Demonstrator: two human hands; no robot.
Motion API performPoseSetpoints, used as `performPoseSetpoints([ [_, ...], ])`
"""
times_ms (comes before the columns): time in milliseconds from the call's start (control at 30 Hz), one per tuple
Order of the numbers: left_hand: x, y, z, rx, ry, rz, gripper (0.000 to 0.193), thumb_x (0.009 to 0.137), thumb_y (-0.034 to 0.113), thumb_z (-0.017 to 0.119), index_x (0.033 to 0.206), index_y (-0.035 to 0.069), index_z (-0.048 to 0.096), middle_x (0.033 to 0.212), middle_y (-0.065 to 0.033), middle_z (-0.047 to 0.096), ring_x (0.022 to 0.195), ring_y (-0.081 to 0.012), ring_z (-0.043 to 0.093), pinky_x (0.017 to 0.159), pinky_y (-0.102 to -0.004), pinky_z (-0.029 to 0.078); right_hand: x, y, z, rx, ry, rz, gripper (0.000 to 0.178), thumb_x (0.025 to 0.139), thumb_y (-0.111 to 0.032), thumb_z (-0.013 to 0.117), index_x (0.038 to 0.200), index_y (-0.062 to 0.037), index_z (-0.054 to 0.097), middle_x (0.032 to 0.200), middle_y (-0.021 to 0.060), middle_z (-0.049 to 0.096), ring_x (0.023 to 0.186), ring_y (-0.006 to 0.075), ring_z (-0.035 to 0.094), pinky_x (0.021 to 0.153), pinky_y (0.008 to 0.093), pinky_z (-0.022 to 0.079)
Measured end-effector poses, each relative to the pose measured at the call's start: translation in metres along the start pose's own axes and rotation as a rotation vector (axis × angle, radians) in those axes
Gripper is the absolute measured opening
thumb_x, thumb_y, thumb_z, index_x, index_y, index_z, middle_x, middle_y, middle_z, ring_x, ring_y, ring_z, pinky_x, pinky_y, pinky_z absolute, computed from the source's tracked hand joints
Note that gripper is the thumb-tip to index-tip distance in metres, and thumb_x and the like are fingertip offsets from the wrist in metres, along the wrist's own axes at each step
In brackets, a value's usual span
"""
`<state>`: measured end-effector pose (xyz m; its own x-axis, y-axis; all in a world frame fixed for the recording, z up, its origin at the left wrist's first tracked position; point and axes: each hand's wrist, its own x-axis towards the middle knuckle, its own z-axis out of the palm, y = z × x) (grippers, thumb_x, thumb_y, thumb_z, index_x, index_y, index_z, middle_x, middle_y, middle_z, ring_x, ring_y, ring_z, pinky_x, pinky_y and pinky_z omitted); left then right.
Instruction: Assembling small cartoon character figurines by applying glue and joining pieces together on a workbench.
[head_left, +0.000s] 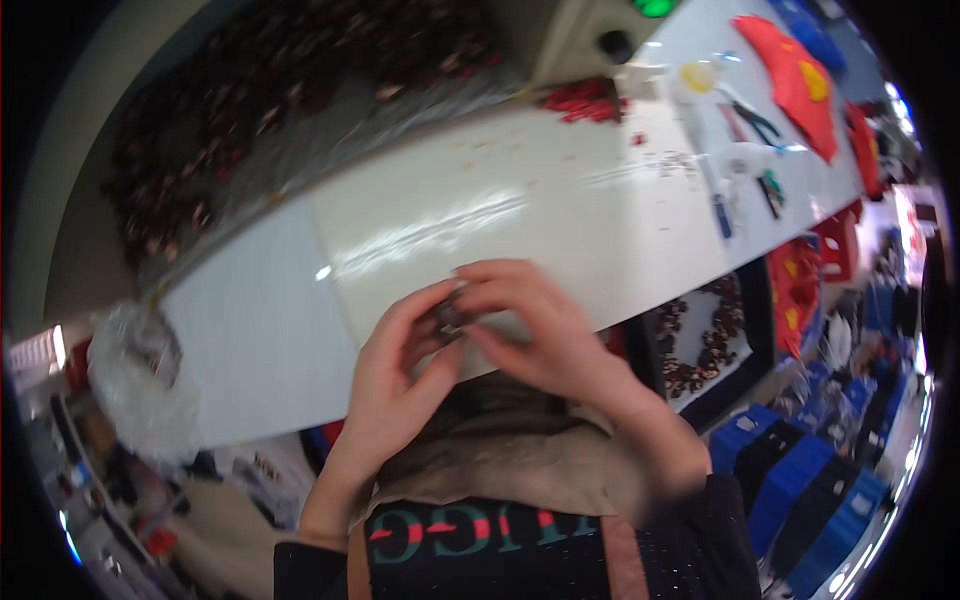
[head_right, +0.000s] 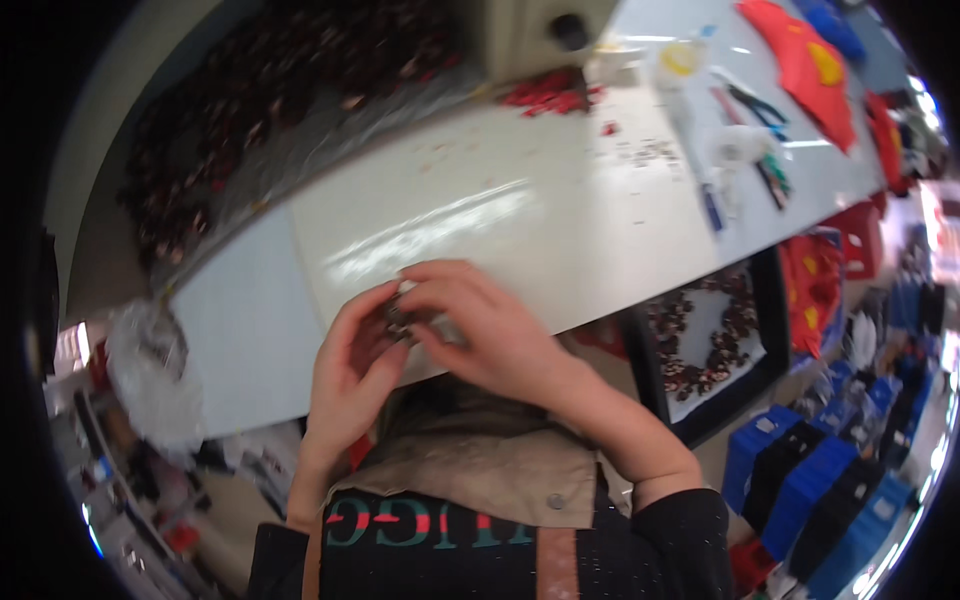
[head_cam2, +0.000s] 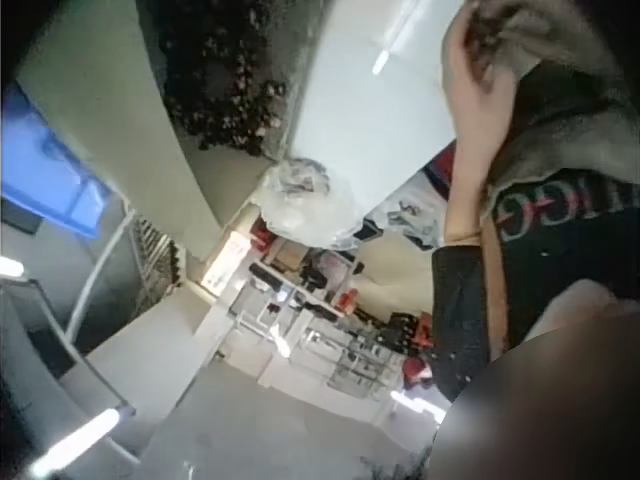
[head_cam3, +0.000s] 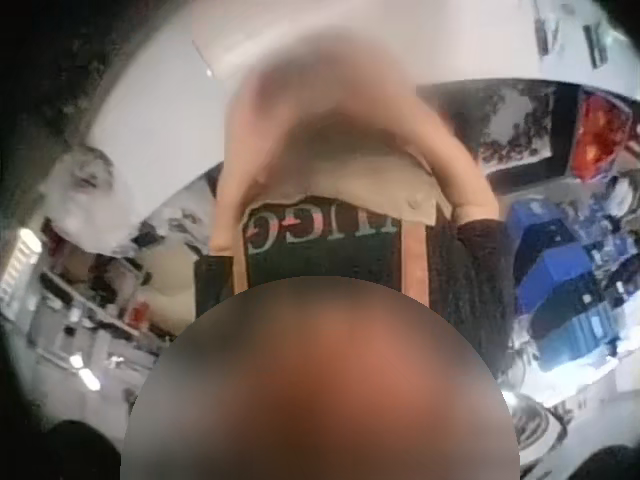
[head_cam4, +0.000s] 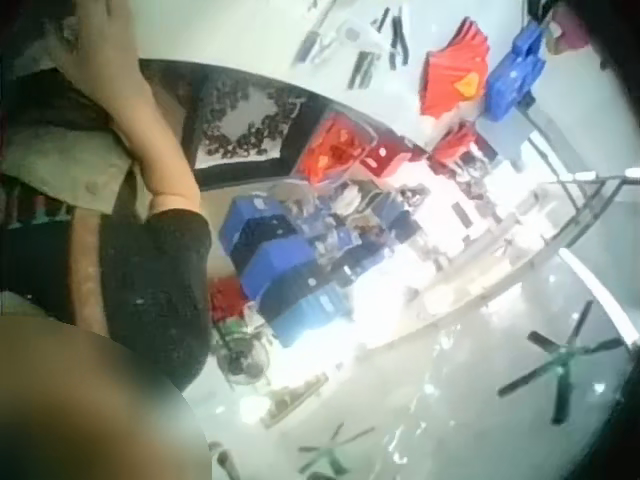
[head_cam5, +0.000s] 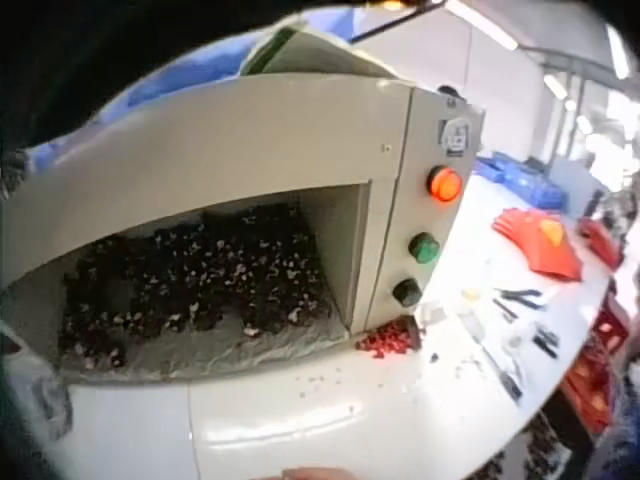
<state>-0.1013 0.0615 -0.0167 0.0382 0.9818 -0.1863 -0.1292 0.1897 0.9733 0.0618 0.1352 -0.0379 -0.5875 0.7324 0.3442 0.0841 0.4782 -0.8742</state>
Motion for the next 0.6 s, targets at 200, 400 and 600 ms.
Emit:
performPoseSetpoints([
  [200,-0.004,0.016,0.014,-0.407,0.034,-0.304,0.056,0.087,-0.004,0.044,0.14,0.007,0.03,0.119,-0.0098,0.05,0.111,-0.0221,0.054,0.094,-0.0325,0.045,-0.006,-0.005,-0.051,-0.054,0.194,-0.038,0.03,0.072,0.005,0.064,0.1,-0.002,0.055,0.113,0.015,0.054,0.101,0.0235,0.055,0.088,0.0335,0.044],
  [400,-0.015,0.005,-0.023,-0.572,0.141,-0.347,0.054,0.087,-0.001,0.042,0.14,0.006,0.031,0.119,-0.0141,0.052,0.103,-0.024,0.058,0.086,-0.0314,0.052,-0.019,0.031,-0.113,-0.222,0.949,0.044,0.022,0.089,-0.006,0.058,0.109,0.0019,0.051,0.106,0.0085,0.054,0.095,0.0131,0.052,0.088,0.025,0.041],
  [600,-0.043,-0.003,-0.055,-0.738,0.067,-0.302,0.048,0.092,0.002,0.038,0.139,0.003,0.032,0.122,-0.0151,0.051,0.108,-0.0259,0.057,0.086,-0.0314,0.052,-0.04,0.09,-0.166,-0.331,0.85,0.337,0.048,0.088,-0.021,0.064,0.121,0.0051,0.043,0.118,0.0122,0.05,0.106,0.017,0.051,0.094,0.0276,0.04],
])
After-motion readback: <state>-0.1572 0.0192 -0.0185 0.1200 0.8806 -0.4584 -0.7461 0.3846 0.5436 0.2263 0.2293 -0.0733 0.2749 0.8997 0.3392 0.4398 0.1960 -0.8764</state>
